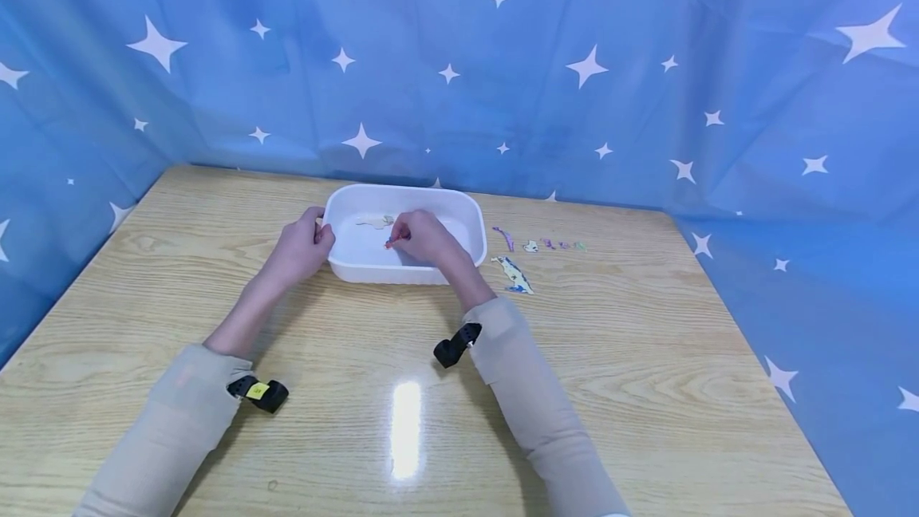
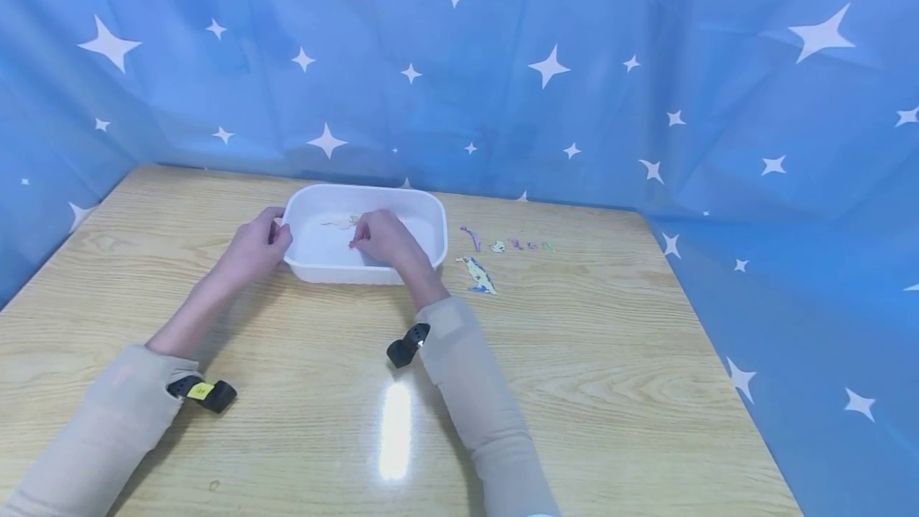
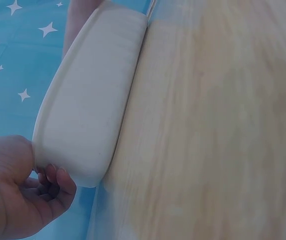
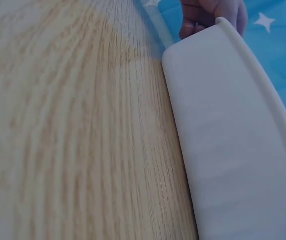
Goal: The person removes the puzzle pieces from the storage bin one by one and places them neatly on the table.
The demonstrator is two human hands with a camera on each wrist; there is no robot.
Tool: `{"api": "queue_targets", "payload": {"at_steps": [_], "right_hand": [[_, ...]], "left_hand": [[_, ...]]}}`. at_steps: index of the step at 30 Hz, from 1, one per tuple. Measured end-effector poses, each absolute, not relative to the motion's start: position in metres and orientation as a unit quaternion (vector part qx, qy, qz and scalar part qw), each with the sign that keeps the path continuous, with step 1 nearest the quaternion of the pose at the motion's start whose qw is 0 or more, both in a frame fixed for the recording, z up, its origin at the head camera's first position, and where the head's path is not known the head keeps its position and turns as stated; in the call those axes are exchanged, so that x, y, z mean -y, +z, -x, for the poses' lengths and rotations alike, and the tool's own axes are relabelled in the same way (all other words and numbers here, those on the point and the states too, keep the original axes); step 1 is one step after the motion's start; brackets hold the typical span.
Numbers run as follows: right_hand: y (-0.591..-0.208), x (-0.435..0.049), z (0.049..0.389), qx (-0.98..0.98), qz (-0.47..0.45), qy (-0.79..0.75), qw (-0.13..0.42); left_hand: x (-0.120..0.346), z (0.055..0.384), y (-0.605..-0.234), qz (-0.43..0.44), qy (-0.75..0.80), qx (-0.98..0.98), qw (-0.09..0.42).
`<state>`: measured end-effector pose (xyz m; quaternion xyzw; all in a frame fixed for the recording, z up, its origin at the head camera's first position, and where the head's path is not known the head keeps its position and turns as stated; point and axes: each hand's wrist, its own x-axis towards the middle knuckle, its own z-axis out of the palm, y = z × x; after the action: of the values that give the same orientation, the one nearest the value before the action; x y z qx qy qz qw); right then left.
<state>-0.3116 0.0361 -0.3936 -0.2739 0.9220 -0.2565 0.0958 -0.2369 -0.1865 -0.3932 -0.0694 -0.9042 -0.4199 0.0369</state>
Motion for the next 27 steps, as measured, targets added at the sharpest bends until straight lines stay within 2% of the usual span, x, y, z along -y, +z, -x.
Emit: {"api": "queue_targets", "payload": {"at_steps": [11,27], "right_hand": [[-0.392,-0.039,0.308,-0.926,0.218,-0.284,0.119],[-0.383,-0.059,0.301,-0.835,0.232,-0.496,0.048]], "left_hand": [[0.187,0.238,-0.394,0.065,-0.416,0.906,0.043],[0.186,0.239,-0.396,0.066,-0.422,0.903,0.043]]}}
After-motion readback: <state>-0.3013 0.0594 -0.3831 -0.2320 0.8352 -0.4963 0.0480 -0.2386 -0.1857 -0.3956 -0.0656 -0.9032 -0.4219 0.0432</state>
